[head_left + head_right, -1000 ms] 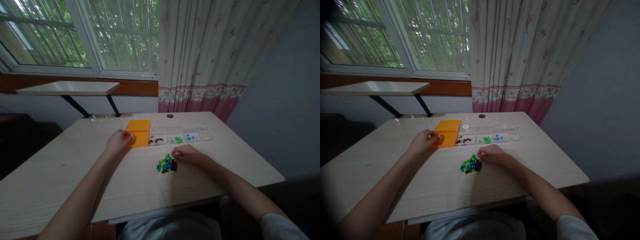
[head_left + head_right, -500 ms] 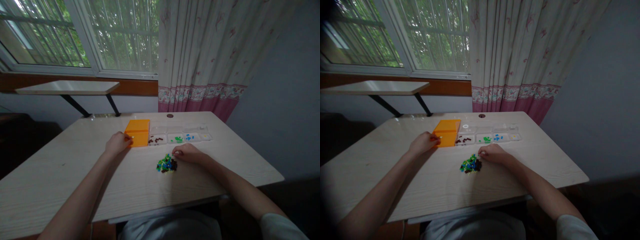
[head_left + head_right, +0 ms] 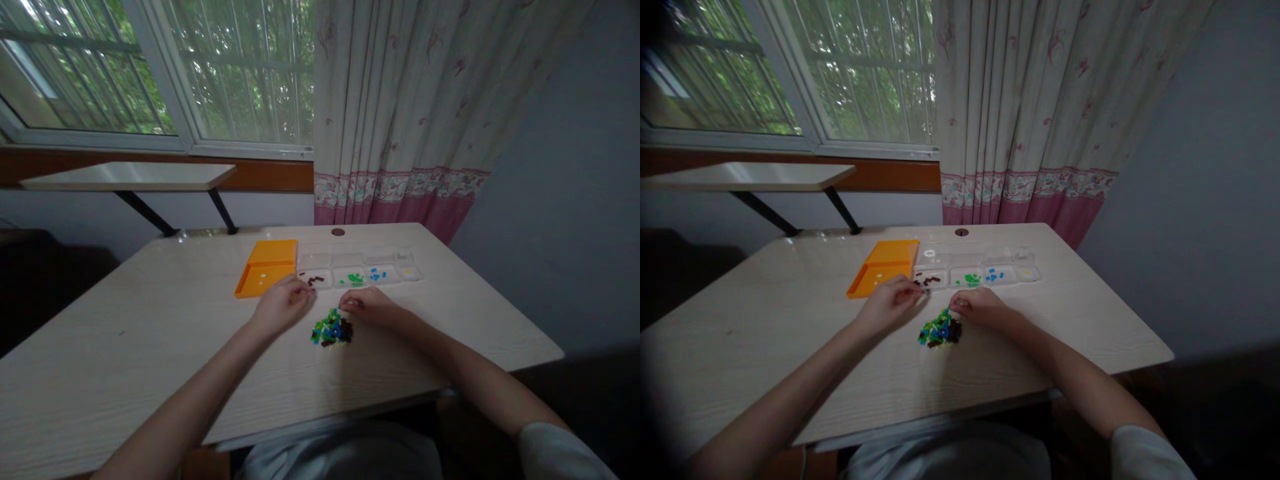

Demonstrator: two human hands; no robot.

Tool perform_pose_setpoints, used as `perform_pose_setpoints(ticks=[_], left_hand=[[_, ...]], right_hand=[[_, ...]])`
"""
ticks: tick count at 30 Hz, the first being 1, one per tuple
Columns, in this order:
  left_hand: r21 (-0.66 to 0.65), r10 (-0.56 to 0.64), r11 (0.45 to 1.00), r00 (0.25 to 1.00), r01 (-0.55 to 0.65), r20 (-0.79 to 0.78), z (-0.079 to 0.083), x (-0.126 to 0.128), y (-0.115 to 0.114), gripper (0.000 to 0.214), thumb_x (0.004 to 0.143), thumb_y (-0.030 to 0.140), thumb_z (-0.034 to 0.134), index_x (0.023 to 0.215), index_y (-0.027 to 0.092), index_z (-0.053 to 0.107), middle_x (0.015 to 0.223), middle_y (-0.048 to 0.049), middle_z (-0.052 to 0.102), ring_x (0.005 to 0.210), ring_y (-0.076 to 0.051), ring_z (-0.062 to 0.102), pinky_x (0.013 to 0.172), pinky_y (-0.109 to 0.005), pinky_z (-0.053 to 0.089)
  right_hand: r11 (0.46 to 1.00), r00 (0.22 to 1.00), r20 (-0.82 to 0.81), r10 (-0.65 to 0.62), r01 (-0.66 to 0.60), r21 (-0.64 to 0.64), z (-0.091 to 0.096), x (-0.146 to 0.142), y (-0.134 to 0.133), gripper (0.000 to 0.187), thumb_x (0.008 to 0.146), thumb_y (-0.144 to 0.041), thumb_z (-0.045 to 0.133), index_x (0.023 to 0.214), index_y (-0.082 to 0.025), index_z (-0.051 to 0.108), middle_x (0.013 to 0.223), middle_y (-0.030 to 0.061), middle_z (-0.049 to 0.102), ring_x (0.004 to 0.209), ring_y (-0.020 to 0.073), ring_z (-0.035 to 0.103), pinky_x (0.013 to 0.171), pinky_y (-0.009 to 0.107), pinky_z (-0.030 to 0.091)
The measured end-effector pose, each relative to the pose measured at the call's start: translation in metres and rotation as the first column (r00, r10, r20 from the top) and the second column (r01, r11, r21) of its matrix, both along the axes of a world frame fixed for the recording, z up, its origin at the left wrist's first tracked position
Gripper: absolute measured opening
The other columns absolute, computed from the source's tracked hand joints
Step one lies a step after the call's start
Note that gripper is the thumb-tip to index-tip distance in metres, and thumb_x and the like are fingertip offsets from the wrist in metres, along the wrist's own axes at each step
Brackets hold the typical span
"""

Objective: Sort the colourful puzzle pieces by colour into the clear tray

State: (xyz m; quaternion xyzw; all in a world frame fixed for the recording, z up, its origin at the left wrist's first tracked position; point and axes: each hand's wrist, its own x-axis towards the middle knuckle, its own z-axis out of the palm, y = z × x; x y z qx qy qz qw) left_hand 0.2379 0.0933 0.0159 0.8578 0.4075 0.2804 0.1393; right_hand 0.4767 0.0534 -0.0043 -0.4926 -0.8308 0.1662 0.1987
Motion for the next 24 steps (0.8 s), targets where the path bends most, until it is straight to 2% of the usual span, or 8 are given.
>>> perform_pose_setpoints(ticks=[3,6,14,24], left_hand=[[-0.040,-0.138,0.990,0.990,0.139,0.018,-0.006,0.017,-0.015,0.016,0.078,0.030,0.054,0.081,0.019,0.065,0.081,-0.0033,0.060,0.079,-0.015,0.056,0.072,-0.026,0.043],[-0.050,-0.200,0.978,0.979,0.201,0.029,-0.010,0.023,-0.020,0.013,0.078,0.027,0.056,0.083,0.021,0.066,0.080,-0.0026,0.060,0.080,-0.015,0.055,0.074,-0.026,0.043],[-0.064,-0.240,0.968,0.970,0.242,0.049,-0.013,0.022,-0.017,0.012,0.078,0.024,0.055,0.081,0.020,0.066,0.078,-0.0025,0.060,0.077,-0.014,0.055,0.071,-0.025,0.042],[-0.055,-0.231,0.971,0.971,0.235,0.067,-0.016,0.024,-0.017,0.010,0.076,0.022,0.055,0.078,0.018,0.064,0.076,-0.0028,0.058,0.075,-0.015,0.054,0.069,-0.026,0.042]], right_hand=[[0.997,0.999,-0.039,0.028,-0.026,0.066,-0.004,-0.003,-0.001,0.021,0.082,-0.034,0.051,0.088,-0.019,0.065,0.061,-0.0020,0.059,0.052,0.0079,0.046,0.053,0.018,0.031],[0.992,0.997,-0.056,0.053,-0.045,0.121,-0.006,-0.005,-0.002,0.021,0.082,-0.033,0.051,0.087,-0.018,0.065,0.059,-0.0022,0.058,0.051,0.0073,0.044,0.052,0.018,0.030],[0.995,0.997,-0.062,0.036,-0.030,0.095,-0.002,-0.011,-0.005,0.020,0.083,-0.032,0.050,0.087,-0.018,0.063,0.057,-0.0036,0.054,0.049,0.0065,0.040,0.050,0.017,0.029],[0.995,0.997,-0.069,0.024,-0.017,0.094,-0.003,-0.014,-0.006,0.020,0.083,-0.032,0.049,0.088,-0.018,0.063,0.054,-0.0048,0.052,0.047,0.0065,0.039,0.050,0.017,0.028]])
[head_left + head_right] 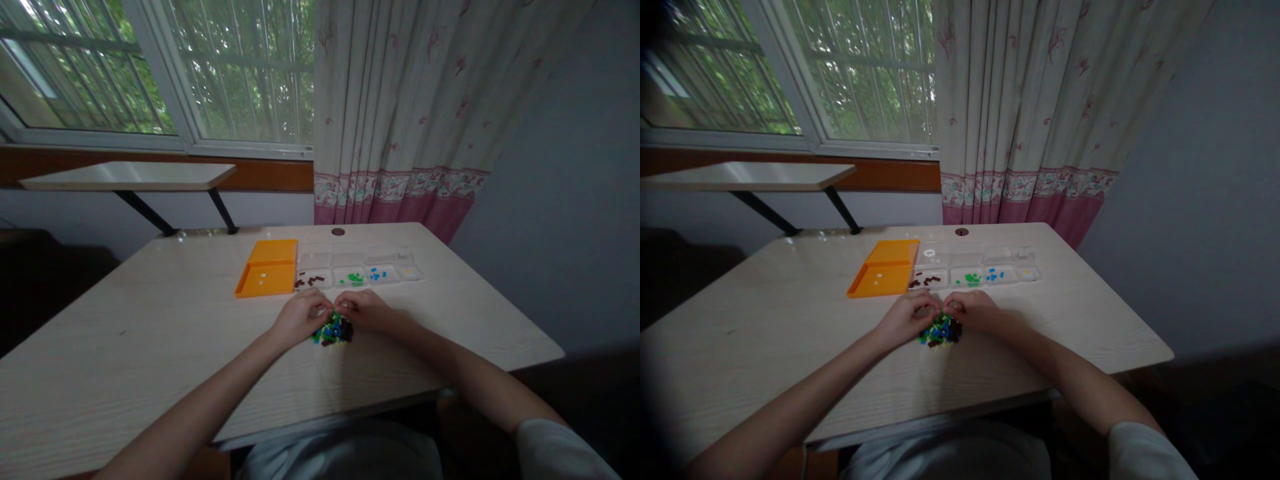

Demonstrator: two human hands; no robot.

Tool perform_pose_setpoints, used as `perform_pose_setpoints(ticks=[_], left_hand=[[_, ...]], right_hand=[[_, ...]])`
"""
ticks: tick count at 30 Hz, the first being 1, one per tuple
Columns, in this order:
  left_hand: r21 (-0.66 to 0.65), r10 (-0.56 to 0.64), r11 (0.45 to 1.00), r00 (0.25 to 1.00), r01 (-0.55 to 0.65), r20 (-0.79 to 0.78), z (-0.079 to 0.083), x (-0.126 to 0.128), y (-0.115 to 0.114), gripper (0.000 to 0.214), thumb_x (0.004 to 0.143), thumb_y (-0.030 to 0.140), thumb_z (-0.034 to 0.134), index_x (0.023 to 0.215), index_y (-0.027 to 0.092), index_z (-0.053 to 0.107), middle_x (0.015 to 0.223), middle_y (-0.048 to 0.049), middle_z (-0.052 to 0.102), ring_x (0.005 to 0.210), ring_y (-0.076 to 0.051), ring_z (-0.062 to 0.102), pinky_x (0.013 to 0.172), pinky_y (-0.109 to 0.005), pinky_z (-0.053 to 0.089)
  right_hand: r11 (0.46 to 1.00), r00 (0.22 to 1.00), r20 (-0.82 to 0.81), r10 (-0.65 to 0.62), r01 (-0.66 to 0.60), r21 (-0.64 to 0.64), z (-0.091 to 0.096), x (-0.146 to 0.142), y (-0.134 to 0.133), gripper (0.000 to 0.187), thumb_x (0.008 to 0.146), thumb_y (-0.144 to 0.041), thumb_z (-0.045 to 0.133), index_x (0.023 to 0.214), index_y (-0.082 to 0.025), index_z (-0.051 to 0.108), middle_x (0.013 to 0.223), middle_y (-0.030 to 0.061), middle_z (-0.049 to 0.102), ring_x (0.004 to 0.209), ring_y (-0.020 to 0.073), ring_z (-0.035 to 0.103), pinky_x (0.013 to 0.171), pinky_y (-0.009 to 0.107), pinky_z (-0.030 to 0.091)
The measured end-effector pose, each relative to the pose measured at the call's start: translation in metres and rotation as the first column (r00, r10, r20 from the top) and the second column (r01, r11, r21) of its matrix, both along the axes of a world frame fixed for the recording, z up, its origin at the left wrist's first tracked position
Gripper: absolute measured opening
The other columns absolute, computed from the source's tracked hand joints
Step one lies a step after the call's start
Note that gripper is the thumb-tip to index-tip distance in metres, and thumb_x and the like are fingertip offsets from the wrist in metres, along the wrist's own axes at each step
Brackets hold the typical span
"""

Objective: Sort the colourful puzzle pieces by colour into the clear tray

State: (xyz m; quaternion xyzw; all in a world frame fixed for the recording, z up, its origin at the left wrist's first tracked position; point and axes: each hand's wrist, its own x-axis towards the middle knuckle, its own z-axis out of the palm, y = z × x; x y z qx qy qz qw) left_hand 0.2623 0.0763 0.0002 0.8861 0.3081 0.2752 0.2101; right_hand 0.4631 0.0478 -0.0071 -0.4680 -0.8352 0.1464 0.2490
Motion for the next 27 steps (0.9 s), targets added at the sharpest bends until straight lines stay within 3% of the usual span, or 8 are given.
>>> perform_pose_setpoints(ticks=[6,18,23,27], left_hand=[[0.004,0.019,1.000,0.995,-0.020,0.095,0.001,0.000,0.001,0.008,0.075,0.018,0.055,0.076,0.017,0.063,0.075,-0.0021,0.059,0.074,-0.014,0.054,0.069,-0.024,0.042],[-0.018,-0.024,1.000,0.993,0.026,0.114,-0.001,0.001,0.002,0.011,0.079,0.024,0.055,0.078,0.017,0.064,0.076,-0.0033,0.060,0.075,-0.014,0.054,0.070,-0.025,0.043],[-0.022,-0.020,1.000,0.998,0.021,0.052,-0.001,-0.001,0.009,0.017,0.079,0.026,0.053,0.091,0.019,0.064,0.083,-0.0042,0.057,0.080,-0.015,0.054,0.073,-0.026,0.043],[-0.010,-0.090,0.996,0.994,0.089,-0.059,-0.002,-0.003,0.018,0.022,0.079,0.025,0.053,0.098,0.021,0.064,0.094,-0.0057,0.053,0.088,-0.016,0.053,0.080,-0.028,0.042]], right_hand=[[0.999,0.999,-0.020,-0.035,0.035,-0.012,-0.002,-0.001,0.001,0.019,0.081,-0.034,0.053,0.086,-0.019,0.064,0.054,-0.0044,0.054,0.048,0.0068,0.042,0.049,0.017,0.029],[0.998,0.998,-0.056,-0.042,0.045,0.051,-0.002,-0.001,0.000,0.021,0.079,-0.034,0.053,0.085,-0.018,0.065,0.052,-0.0041,0.052,0.047,0.0067,0.041,0.048,0.016,0.030],[0.988,0.993,-0.043,-0.112,0.116,0.097,0.004,0.004,0.001,0.021,0.080,-0.034,0.051,0.083,-0.019,0.065,0.051,-0.0040,0.051,0.046,0.0070,0.041,0.049,0.017,0.030],[0.954,0.978,-0.071,-0.198,0.209,0.217,0.009,0.012,0.003,0.025,0.081,-0.036,0.048,0.082,-0.018,0.066,0.046,-0.0037,0.047,0.043,0.0075,0.040,0.049,0.018,0.032]])
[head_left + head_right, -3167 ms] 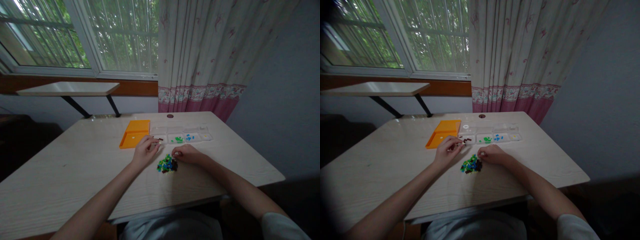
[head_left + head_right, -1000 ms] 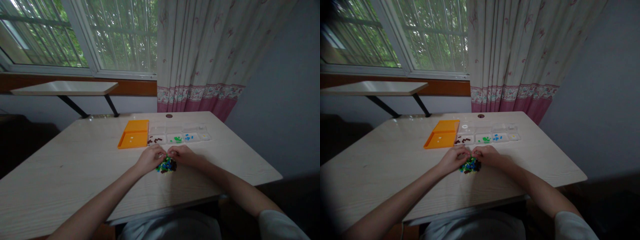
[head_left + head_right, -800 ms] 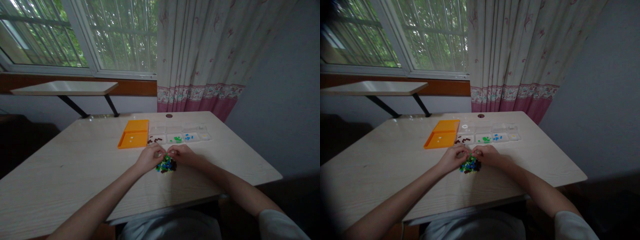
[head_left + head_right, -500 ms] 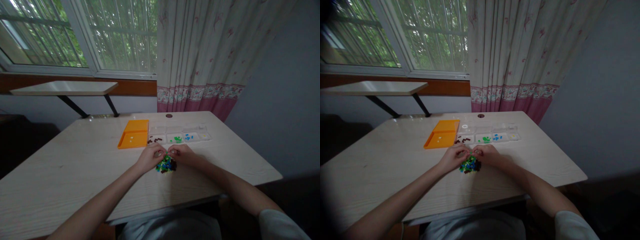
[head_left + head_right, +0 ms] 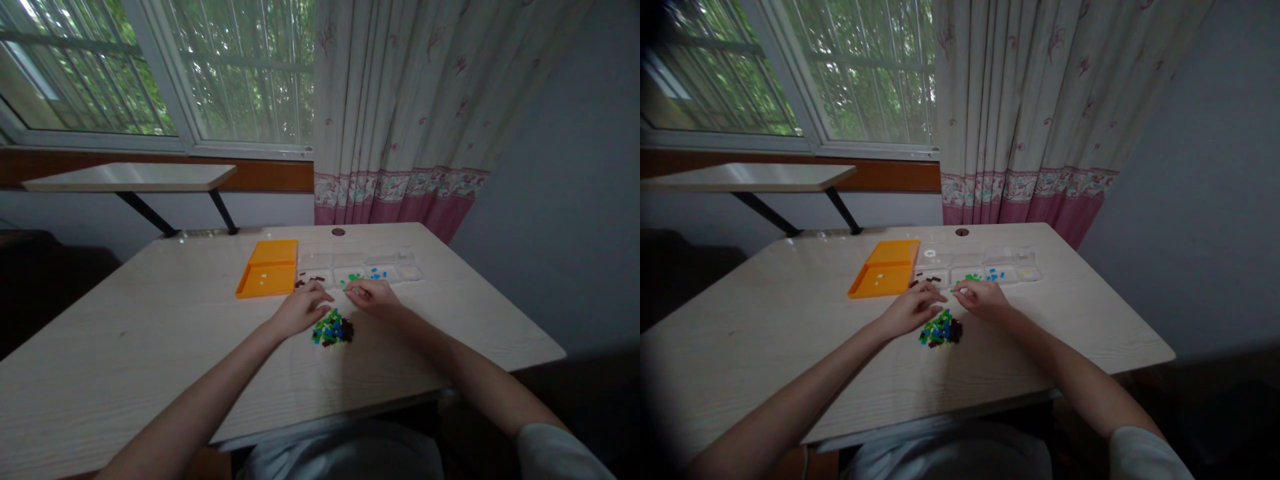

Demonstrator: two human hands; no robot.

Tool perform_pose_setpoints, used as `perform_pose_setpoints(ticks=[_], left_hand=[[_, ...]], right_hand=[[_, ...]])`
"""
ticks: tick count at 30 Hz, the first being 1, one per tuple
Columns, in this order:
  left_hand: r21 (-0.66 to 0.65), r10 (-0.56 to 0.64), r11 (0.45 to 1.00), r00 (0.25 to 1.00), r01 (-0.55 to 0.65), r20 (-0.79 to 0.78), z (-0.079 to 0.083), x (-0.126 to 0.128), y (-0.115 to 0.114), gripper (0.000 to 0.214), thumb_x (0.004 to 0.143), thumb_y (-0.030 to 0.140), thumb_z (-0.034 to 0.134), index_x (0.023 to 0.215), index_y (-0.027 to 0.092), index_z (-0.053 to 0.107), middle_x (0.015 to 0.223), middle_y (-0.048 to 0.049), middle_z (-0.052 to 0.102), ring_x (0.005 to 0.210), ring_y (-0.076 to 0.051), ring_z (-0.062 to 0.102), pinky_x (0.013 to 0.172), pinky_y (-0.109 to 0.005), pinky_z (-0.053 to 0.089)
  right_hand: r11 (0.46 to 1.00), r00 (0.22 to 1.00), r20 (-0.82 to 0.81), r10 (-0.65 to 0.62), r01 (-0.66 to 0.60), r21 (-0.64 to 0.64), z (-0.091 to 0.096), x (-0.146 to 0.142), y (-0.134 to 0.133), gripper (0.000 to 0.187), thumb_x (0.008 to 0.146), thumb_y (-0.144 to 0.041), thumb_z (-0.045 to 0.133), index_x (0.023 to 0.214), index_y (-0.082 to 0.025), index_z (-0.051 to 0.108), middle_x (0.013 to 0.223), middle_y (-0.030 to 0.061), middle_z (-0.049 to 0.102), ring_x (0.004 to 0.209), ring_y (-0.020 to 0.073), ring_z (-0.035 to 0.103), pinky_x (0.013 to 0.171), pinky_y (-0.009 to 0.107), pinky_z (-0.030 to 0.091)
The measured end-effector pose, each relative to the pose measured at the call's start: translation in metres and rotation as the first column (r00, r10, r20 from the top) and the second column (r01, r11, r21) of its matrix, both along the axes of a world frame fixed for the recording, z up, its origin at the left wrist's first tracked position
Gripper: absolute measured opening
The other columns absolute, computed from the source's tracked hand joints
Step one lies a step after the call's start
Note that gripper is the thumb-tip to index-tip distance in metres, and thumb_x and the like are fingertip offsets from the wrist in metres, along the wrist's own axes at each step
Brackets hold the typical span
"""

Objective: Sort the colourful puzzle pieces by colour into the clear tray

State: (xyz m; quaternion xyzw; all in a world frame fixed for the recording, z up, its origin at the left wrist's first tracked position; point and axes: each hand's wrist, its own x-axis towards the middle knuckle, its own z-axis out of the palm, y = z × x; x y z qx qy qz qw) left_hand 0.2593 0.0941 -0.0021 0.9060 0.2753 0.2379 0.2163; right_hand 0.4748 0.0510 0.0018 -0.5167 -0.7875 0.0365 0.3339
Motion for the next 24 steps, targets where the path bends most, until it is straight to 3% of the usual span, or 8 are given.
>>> perform_pose_setpoints(ticks=[5,20,24], left_hand=[[-0.011,-0.067,0.998,0.993,0.066,-0.098,-0.002,0.001,0.004,0.023,0.082,0.026,0.050,0.101,0.023,0.063,0.095,-0.0046,0.052,0.086,-0.015,0.053,0.079,-0.025,0.042],[-0.008,-0.076,0.997,0.992,0.076,-0.103,-0.004,0.002,0.005,0.020,0.083,0.025,0.049,0.092,0.021,0.067,0.087,-0.0045,0.060,0.084,-0.015,0.056,0.076,-0.024,0.043],[-0.004,-0.069,0.998,0.993,0.069,-0.100,-0.008,0.000,0.006,0.021,0.084,0.024,0.048,0.092,0.021,0.067,0.088,-0.0053,0.061,0.084,-0.015,0.056,0.077,-0.024,0.043]], right_hand=[[0.992,0.999,0.007,-0.043,0.042,0.116,0.003,0.005,0.001,0.030,0.082,-0.038,0.045,0.079,-0.018,0.067,0.047,-0.0014,0.050,0.045,0.0087,0.043,0.053,0.019,0.036],[0.989,0.999,0.011,-0.041,0.039,0.143,0.005,0.008,0.000,0.030,0.082,-0.038,0.045,0.079,-0.018,0.067,0.047,-0.0012,0.050,0.045,0.0088,0.043,0.055,0.019,0.036],[0.995,0.997,0.018,-0.079,0.078,0.070,0.002,0.013,0.005,0.029,0.082,-0.037,0.045,0.085,-0.017,0.066,0.049,-0.0020,0.049,0.046,0.0086,0.043,0.054,0.019,0.035]])
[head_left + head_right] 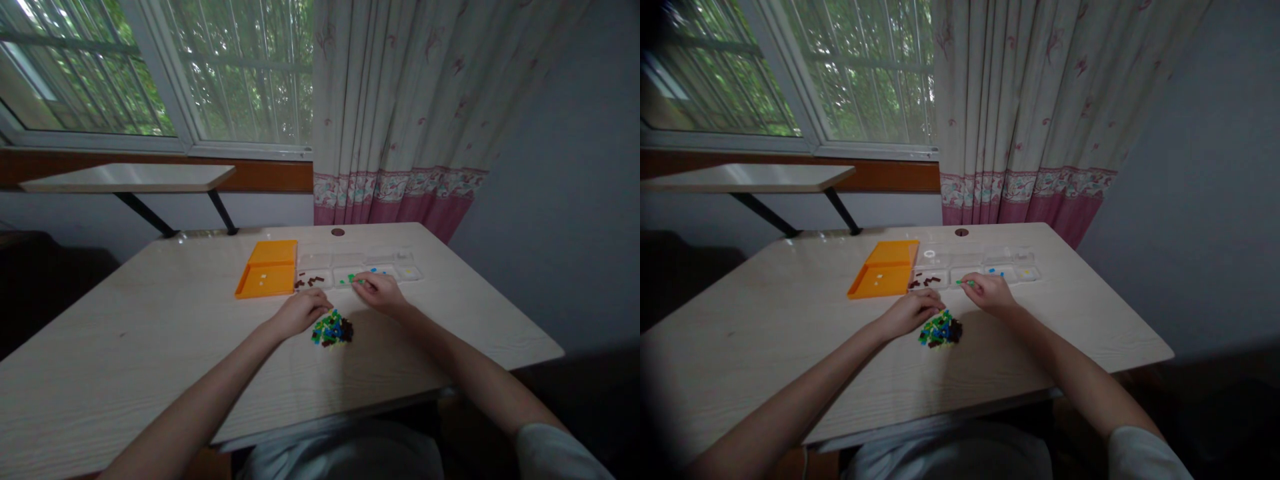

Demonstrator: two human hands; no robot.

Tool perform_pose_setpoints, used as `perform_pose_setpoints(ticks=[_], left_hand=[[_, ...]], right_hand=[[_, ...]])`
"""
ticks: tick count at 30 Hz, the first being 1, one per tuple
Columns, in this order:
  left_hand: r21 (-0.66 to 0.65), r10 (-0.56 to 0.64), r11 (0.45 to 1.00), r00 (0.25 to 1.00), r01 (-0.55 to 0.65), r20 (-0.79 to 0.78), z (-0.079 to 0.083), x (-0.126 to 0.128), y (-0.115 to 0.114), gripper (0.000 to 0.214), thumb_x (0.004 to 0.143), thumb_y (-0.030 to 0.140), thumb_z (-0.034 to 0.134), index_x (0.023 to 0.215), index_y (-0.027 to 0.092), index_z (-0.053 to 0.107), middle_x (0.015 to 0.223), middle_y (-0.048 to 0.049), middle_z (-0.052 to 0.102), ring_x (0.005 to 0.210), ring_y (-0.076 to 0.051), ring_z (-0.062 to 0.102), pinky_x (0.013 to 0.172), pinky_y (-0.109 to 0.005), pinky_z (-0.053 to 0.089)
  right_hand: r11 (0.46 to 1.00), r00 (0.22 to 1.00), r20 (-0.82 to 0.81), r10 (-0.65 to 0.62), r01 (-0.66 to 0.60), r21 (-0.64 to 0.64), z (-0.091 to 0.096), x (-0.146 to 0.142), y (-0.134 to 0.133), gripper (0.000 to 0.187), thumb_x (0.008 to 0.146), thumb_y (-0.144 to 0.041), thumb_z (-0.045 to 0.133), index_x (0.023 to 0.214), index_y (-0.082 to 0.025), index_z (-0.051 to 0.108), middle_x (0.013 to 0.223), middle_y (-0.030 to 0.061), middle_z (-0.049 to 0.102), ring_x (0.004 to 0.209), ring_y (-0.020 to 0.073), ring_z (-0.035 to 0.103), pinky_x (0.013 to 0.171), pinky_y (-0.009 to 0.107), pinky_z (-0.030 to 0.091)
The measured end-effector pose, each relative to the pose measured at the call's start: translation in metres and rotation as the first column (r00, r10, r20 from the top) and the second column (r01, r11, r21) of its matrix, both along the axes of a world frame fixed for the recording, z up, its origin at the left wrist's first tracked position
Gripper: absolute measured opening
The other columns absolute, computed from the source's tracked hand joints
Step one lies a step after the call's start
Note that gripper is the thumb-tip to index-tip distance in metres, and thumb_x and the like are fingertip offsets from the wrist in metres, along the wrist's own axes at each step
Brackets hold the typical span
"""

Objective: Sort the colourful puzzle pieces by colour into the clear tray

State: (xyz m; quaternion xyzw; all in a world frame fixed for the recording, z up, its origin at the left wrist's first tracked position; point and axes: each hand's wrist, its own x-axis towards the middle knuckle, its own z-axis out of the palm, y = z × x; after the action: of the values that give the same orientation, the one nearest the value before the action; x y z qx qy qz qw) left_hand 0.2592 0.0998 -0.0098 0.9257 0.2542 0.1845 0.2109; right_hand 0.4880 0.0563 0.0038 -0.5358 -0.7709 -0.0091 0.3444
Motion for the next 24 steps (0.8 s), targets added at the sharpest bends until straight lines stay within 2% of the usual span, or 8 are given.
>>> perform_pose_setpoints(ticks=[5,13,19,22,24], left_hand=[[0.012,-0.008,1.000,1.000,0.008,-0.008,0.001,-0.002,-0.001,0.022,0.084,0.023,0.046,0.093,0.021,0.067,0.089,-0.0052,0.060,0.084,-0.015,0.056,0.077,-0.024,0.044],[-0.024,-0.010,1.000,0.999,0.011,0.042,-0.001,-0.003,0.002,0.022,0.083,0.019,0.045,0.090,0.017,0.065,0.087,-0.0067,0.065,0.084,-0.016,0.058,0.079,-0.028,0.044],[-0.085,0.032,0.996,0.996,-0.024,0.088,-0.003,-0.002,0.001,0.019,0.083,0.019,0.044,0.089,0.016,0.062,0.082,-0.0055,0.063,0.077,-0.015,0.057,0.072,-0.026,0.044],[-0.198,0.107,0.978,0.977,-0.069,0.185,-0.002,0.001,-0.003,0.014,0.083,0.022,0.044,0.090,0.015,0.054,0.073,-0.0016,0.057,0.064,-0.011,0.051,0.060,-0.022,0.041],[-0.293,0.134,0.955,0.952,-0.050,0.275,-0.001,0.003,-0.006,0.010,0.082,0.023,0.046,0.087,0.015,0.048,0.073,0.0004,0.052,0.062,-0.010,0.048,0.057,-0.020,0.038]], right_hand=[[0.977,0.986,0.003,-0.165,0.164,-0.139,-0.005,0.008,0.011,0.024,0.080,-0.037,0.048,0.084,-0.020,0.065,0.051,-0.0028,0.051,0.046,0.0092,0.044,0.049,0.019,0.030],[0.958,0.970,-0.020,-0.244,0.238,-0.158,-0.013,0.012,0.018,0.025,0.079,-0.038,0.049,0.083,-0.020,0.066,0.053,-0.0022,0.054,0.046,0.0092,0.043,0.048,0.020,0.027],[0.958,0.970,0.003,-0.242,0.240,-0.155,-0.012,0.012,0.018,0.024,0.079,-0.037,0.049,0.086,-0.021,0.066,0.053,-0.0024,0.055,0.046,0.0096,0.045,0.049,0.020,0.028],[0.963,0.976,0.025,-0.215,0.216,-0.162,-0.009,0.006,0.014,0.024,0.080,-0.035,0.049,0.088,-0.021,0.066,0.052,-0.0025,0.056,0.045,0.0094,0.044,0.049,0.020,0.029],[0.976,0.990,0.038,-0.136,0.140,-0.164,-0.010,-0.001,0.010,0.024,0.080,-0.034,0.048,0.088,-0.021,0.067,0.053,-0.0026,0.057,0.044,0.0087,0.045,0.050,0.019,0.030]])
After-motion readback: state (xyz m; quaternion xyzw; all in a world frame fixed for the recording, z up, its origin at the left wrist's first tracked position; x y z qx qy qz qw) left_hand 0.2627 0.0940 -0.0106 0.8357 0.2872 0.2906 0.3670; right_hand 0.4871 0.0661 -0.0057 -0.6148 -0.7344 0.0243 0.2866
